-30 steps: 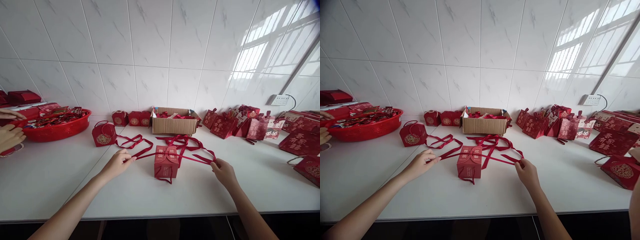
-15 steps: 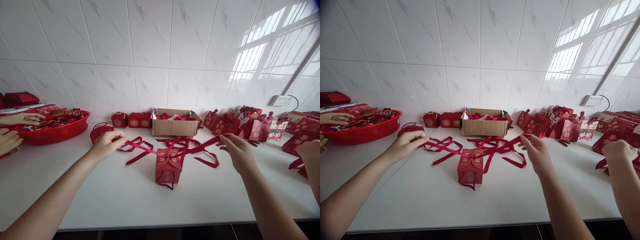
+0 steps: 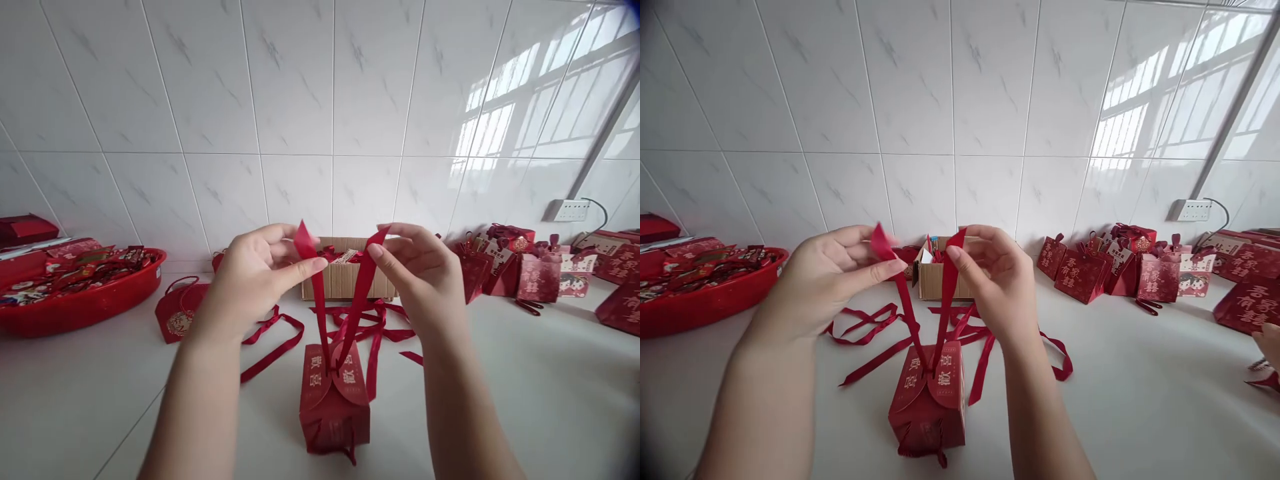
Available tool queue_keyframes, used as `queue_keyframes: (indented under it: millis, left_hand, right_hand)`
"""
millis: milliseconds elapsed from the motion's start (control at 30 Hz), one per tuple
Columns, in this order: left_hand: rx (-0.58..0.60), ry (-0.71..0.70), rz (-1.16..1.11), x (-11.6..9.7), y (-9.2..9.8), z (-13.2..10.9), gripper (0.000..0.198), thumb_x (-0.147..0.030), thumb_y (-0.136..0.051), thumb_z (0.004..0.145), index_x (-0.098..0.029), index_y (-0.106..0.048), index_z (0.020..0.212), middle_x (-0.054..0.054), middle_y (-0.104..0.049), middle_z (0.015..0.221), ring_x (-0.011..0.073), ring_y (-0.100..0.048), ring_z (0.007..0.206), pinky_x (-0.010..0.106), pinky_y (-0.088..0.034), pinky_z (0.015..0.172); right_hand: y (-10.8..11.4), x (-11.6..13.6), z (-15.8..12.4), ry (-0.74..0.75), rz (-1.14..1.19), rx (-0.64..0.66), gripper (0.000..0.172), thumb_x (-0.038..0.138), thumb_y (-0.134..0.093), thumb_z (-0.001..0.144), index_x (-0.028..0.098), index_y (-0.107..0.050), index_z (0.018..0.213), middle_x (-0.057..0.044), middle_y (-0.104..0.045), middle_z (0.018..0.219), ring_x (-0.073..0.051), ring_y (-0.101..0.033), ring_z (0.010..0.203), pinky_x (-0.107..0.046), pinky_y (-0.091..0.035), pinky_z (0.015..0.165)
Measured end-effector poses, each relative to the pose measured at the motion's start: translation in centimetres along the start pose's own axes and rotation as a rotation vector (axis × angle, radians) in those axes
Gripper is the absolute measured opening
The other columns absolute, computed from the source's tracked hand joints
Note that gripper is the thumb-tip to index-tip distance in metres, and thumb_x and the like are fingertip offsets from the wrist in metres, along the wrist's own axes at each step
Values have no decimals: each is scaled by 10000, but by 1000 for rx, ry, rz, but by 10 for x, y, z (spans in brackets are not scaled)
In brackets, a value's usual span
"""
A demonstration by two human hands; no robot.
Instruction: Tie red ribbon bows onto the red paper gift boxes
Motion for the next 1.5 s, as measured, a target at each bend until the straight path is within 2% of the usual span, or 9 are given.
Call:
queue_keyframes:
  millis: [33,100,200,300,533,900,1300,1433,1500]
  left_hand:
    - [-56,22,-78,5,-3,-1,304,-330,-748,680,-215,-634,938,29,-720,815,187,-677,749,291,-541,676]
    - [-150,33,-177,10,-9,-5,362,-330,-765,666,-212,-611,972,35,-728,822,194,-687,745,304,-554,672]
    - [-277,-13,-209,6,-14,-10,258,-317,-771,662,-179,-629,826,32,-719,749,182,-686,708,291,-560,672]
    - [-338,-35,-203,-1,-18,-14,200,-311,-774,653,-180,-650,739,18,-702,693,173,-677,676,279,-562,637]
    - [-357,-103,-248,-5,-20,-15,137,-325,-747,684,-207,-677,679,-19,-669,634,157,-656,652,272,-542,595]
    - [-374,-131,-220,-5,-22,-15,145,-341,-731,707,-218,-662,670,-28,-664,647,166,-661,707,294,-531,613]
    - [-445,-175,-273,-8,-20,-19,90,-272,-744,703,-229,-667,687,-49,-676,670,102,-619,622,253,-520,600]
    - [-426,-176,-282,-8,-23,-18,97,-239,-726,723,-228,-640,679,-56,-656,672,102,-625,655,252,-521,646]
    - [-371,-176,-298,-8,-25,-15,87,-246,-685,765,-224,-621,711,-50,-638,686,111,-637,694,257,-520,683]
  right_hand:
    - [-3,-1,0,-2,27,-3,221,274,-691,768,218,-579,950,11,-659,757,-133,-640,707,-267,-527,627]
    - [-7,-3,1,-13,65,9,243,269,-699,761,234,-525,927,26,-648,737,-131,-644,693,-259,-527,597]
    - [-10,-4,0,-13,94,15,230,254,-706,756,222,-481,787,33,-615,700,-122,-636,678,-245,-523,583]
    - [-9,0,-2,13,82,-7,231,237,-707,757,213,-479,733,28,-595,690,-118,-630,677,-239,-522,578]
    - [-11,10,-6,98,43,-20,199,225,-681,783,232,-491,726,27,-620,744,-121,-642,712,-246,-536,583]
    - [-10,12,-7,123,10,-30,181,249,-680,788,252,-508,728,18,-638,768,-135,-651,751,-277,-566,606]
    - [-9,20,-12,135,-30,-45,176,257,-662,804,247,-501,733,24,-639,773,-140,-664,751,-277,-565,620]
    - [-9,20,-12,129,-55,-46,199,296,-671,794,244,-491,727,23,-624,755,-144,-663,751,-270,-553,603]
    - [-9,19,-11,117,-51,-42,209,312,-664,798,242,-480,727,22,-622,762,-142,-660,758,-264,-544,604]
Point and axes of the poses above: each hand's wrist, its own z-axis towards the middle knuckle, its own y-axis out of the back of the hand, x = y × z, the point moved 8 cm from there along z, towards the middle knuckle
